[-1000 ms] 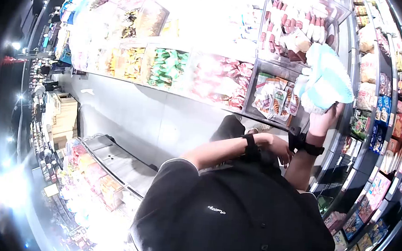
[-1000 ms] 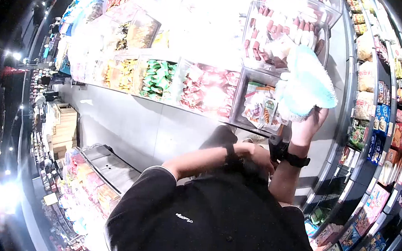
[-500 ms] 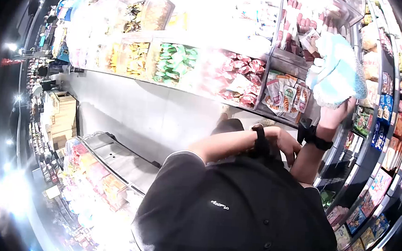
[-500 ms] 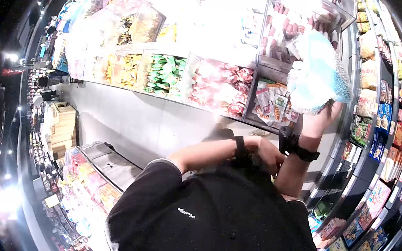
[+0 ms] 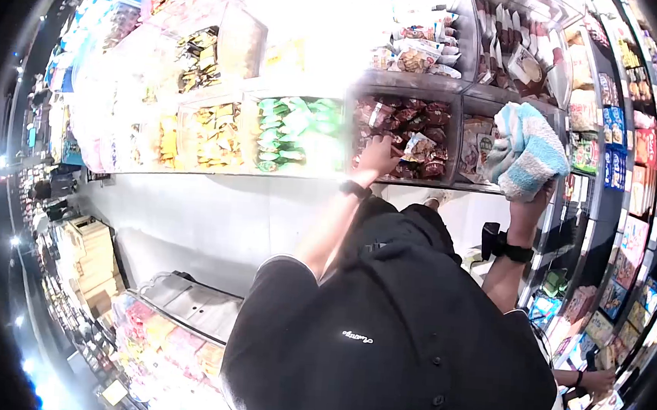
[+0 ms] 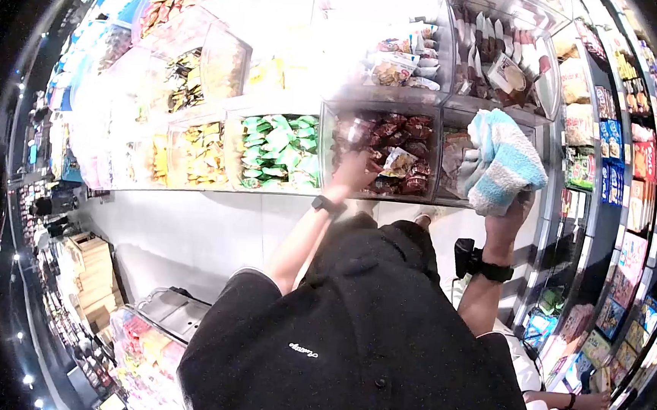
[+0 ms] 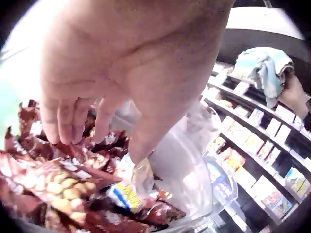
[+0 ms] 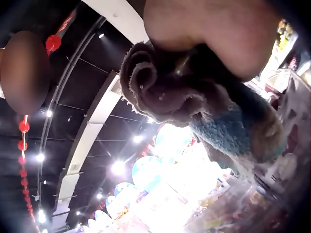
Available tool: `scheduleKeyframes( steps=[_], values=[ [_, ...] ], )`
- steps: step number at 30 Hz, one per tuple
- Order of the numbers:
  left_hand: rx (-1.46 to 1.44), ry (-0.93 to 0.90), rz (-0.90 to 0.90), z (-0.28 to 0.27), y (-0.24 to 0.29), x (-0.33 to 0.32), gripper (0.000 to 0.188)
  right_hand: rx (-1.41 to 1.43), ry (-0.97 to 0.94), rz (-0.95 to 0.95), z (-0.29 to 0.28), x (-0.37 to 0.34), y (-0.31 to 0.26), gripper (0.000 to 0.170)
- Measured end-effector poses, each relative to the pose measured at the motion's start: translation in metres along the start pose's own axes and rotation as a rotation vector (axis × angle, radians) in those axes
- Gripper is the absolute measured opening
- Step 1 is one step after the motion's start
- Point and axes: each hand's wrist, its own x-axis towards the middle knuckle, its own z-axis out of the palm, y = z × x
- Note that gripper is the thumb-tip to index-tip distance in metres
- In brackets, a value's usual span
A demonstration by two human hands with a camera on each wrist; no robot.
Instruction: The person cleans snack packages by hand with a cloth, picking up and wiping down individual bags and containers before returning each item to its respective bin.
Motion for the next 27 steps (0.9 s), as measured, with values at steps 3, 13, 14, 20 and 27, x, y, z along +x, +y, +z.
scheduleKeyframes(
  steps=[3, 13, 14, 20, 27],
  values=[
    [0.100, -0.084, -0.004, 0.006, -0.013, 0.001, 0.054, -0.015, 0.025, 0.092, 0.023, -0.029, -0.018, 0.063],
    [-0.316, -0.109, 0.126, -0.044, -0.023, 0.006, 0.047, 0.523, 0.171, 0.262, 0.041, -0.092, -0.037, 0.036],
    [-0.424, -0.110, 0.121, -0.058, -0.021, 0.003, 0.047, 0.643, 0.176, 0.302, 0.040, -0.096, -0.038, 0.036],
    [-1.729, -0.559, -0.134, -0.161, 0.039, -0.059, 0.039, 0.153, -0.174, 0.051, 0.115, -0.103, -0.087, 0.044],
    [-1.452, -0.308, 0.223, -0.169, 0.066, -0.101, 0.039, -0.260, -0.503, -0.412, 0.206, -0.077, -0.142, 0.045]
  ],
)
